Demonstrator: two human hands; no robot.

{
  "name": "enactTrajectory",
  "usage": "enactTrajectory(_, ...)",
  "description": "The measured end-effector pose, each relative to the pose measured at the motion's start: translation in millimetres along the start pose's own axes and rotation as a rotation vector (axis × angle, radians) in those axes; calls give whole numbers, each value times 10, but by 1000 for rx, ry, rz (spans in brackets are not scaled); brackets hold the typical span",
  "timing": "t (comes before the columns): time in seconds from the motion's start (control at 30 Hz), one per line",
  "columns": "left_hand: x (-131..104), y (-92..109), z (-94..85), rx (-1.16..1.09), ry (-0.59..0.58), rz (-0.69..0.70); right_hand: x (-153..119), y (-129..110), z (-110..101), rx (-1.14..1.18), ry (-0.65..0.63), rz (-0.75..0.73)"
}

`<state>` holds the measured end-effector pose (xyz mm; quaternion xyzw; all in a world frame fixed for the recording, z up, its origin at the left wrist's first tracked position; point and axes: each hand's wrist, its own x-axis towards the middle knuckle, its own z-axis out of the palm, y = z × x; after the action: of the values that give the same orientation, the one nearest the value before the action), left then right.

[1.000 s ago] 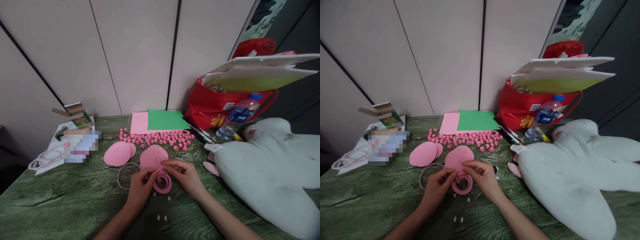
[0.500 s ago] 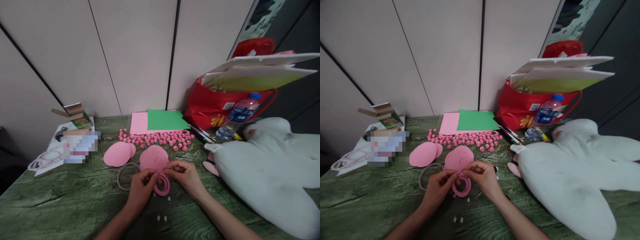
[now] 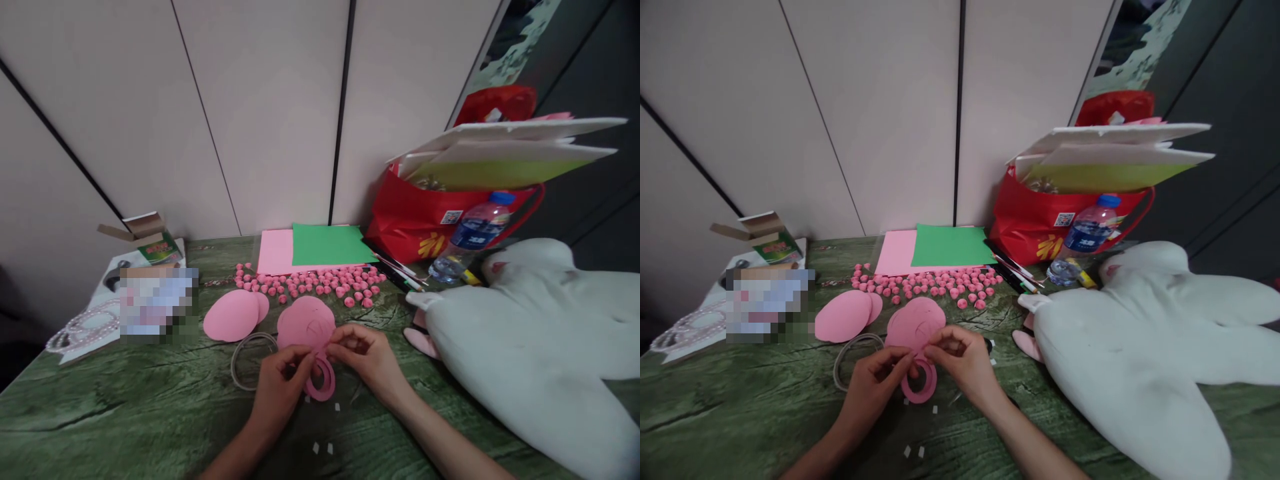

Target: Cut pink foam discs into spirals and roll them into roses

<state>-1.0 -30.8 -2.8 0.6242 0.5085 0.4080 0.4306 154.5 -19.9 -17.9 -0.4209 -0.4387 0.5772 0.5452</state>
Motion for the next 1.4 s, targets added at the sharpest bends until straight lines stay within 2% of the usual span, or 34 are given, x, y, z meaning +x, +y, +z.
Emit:
enactTrajectory(0.3,22,-8,-7,-6,25,-9,-11,-24,5,-103,-21,-117)
enactTrajectory(0.73,-4,8,3,19,-23,-7,-11,7,-15,-29,-19,-34)
enactTrajectory(0.97,6,8,-1,17,5,-17,-13,-24,10,-88,1,-118)
enactTrajectory(1.17,8,-7,-2,15,6,-7,-27,-58,11,-130,-23,-73)
enactTrajectory(1.4,-3,17,9,21,-25,3,-22,-25,0,-28,-18,-38)
